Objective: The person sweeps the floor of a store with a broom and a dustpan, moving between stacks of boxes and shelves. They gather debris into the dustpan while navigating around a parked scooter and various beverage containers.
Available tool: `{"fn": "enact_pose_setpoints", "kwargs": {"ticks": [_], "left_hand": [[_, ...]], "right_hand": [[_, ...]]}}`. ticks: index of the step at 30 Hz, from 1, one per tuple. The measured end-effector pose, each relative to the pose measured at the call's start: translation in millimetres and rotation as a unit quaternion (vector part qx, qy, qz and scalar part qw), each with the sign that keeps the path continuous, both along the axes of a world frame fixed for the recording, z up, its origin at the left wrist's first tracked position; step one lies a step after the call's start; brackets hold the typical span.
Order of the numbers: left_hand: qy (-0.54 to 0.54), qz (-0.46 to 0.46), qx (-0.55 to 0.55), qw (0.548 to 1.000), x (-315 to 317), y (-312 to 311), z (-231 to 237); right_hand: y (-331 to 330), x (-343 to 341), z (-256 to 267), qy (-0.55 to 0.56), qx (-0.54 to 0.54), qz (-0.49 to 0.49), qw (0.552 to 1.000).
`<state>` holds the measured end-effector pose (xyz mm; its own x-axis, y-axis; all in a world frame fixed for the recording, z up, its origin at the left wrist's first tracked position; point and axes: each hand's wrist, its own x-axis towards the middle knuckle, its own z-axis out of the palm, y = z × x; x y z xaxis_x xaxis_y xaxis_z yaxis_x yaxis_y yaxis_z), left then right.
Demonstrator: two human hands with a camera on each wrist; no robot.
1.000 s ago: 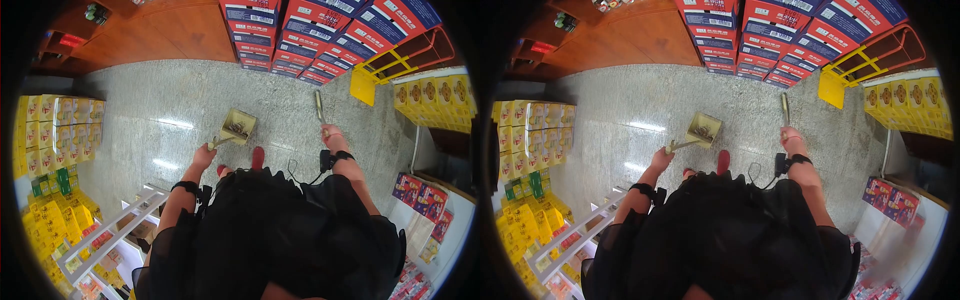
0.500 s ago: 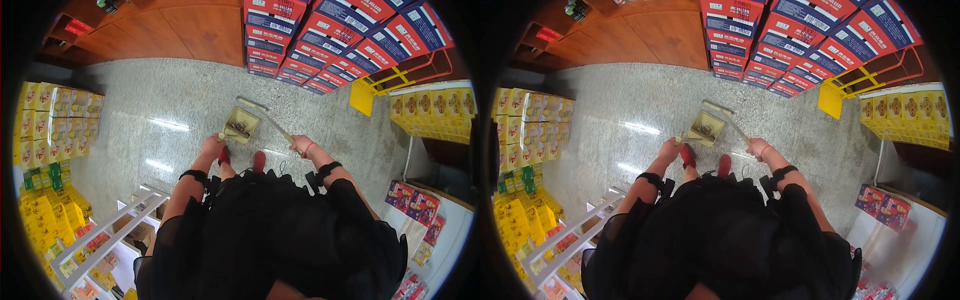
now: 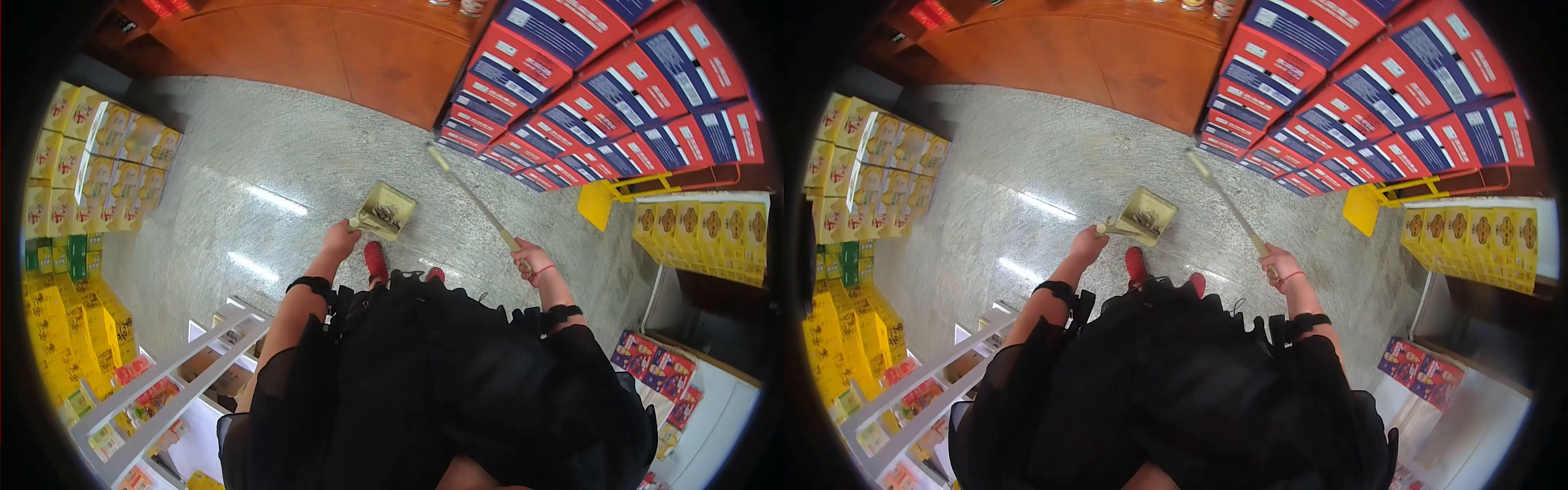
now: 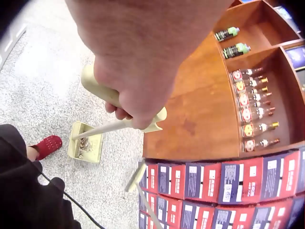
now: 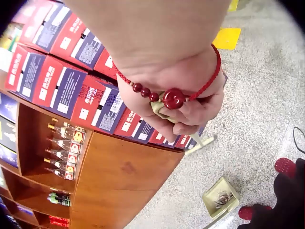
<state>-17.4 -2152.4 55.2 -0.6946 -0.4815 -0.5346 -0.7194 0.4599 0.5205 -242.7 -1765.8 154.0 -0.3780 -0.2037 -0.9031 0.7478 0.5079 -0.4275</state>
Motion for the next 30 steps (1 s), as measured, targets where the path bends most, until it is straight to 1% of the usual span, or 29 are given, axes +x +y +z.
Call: {"fn": "enact_pose_setpoints", "kwargs": {"ticks": [1, 4, 5, 7, 8, 10, 11, 13, 14, 16, 17, 18, 20, 21, 23, 25, 26, 27, 28, 30], "left_hand": [[0.01, 0.023, -0.002, 1.0, 10.6, -11.6, -4.3], [0.017, 0.072, -0.011, 0.997, 38.0, -41.6, -5.5], [0.014, 0.089, -0.014, 0.996, 46.0, -49.9, -4.5], [0.013, 0.108, -0.019, 0.994, 62.7, -65.8, -5.1], [0.012, 0.12, -0.023, 0.992, 70.1, -73.8, -5.3], [0.004, 0.134, -0.025, 0.991, 83.8, -89.2, -4.5], [-0.005, 0.141, -0.026, 0.99, 91.2, -95.4, -3.9], [-0.003, 0.153, -0.035, 0.988, 103.3, -106.2, -0.3], [0.0, 0.161, -0.045, 0.986, 107.6, -111.3, 1.0], [0.007, 0.163, -0.043, 0.986, 117.4, -124.3, -6.4], [0.011, 0.164, -0.042, 0.986, 121.0, -129.7, -9.9], [0.015, 0.165, -0.043, 0.985, 121.7, -132.1, -8.6], [-0.003, 0.177, -0.043, 0.983, 119.9, -135.1, -5.9], [0.004, 0.178, -0.044, 0.983, 118.7, -135.8, -6.7], [0.018, 0.185, -0.05, 0.981, 117.6, -136.6, -10.5], [0.018, 0.204, -0.048, 0.978, 116.7, -139.2, -9.1], [0.015, 0.221, -0.048, 0.974, 117.6, -140.3, -7.8], [0.016, 0.224, -0.048, 0.973, 118.5, -141.4, -6.2], [0.007, 0.225, -0.047, 0.973, 118.7, -143.9, -4.4], [0.0, 0.229, -0.049, 0.972, 118.9, -149.4, -5.5]], "right_hand": [[-12.5, 0.5, -6.1, 0.02, 0.005, -0.022, 1.0], [-61.1, 2.3, -35.5, 0.035, 0.005, -0.019, 0.999], [-79.6, 3.0, -48.0, 0.035, 0.003, -0.011, 0.999], [-118.7, 4.7, -74.4, 0.013, 0.008, -0.048, 0.999], [-136.8, 3.9, -86.5, 0.013, 0.007, -0.04, 0.999], [-171.8, 5.1, -101.1, -0.112, -0.011, -0.074, 0.991], [-185.0, 9.8, -107.5, -0.113, -0.011, -0.068, 0.991], [-218.3, 28.1, -94.1, -0.058, -0.003, 0.069, 0.996], [-228.7, 32.5, -87.9, -0.056, -0.003, 0.071, 0.996], [-247.3, 38.4, -78.5, -0.052, 0.011, 0.18, 0.982], [-254.3, 41.2, -77.1, -0.047, 0.014, 0.211, 0.976], [-260.6, 45.5, -75.6, -0.043, 0.013, 0.212, 0.976], [-272.3, 54.0, -71.3, -0.039, 0.003, 0.328, 0.944], [-278.6, 57.6, -66.1, -0.031, 0.003, 0.329, 0.944], [-288.8, 60.6, -50.8, -0.074, -0.014, 0.317, 0.946], [-292.0, 53.2, -38.3, -0.077, -0.025, 0.332, 0.94], [-292.2, 48.9, -34.8, -0.083, -0.038, 0.346, 0.934], [-287.6, 38.6, -43.3, -0.096, -0.031, 0.332, 0.938], [-284.8, 29.9, -37.5, -0.094, -0.031, 0.335, 0.937], [-280.1, 12.0, -24.5, -0.063, -0.041, 0.3, 0.951]]}}
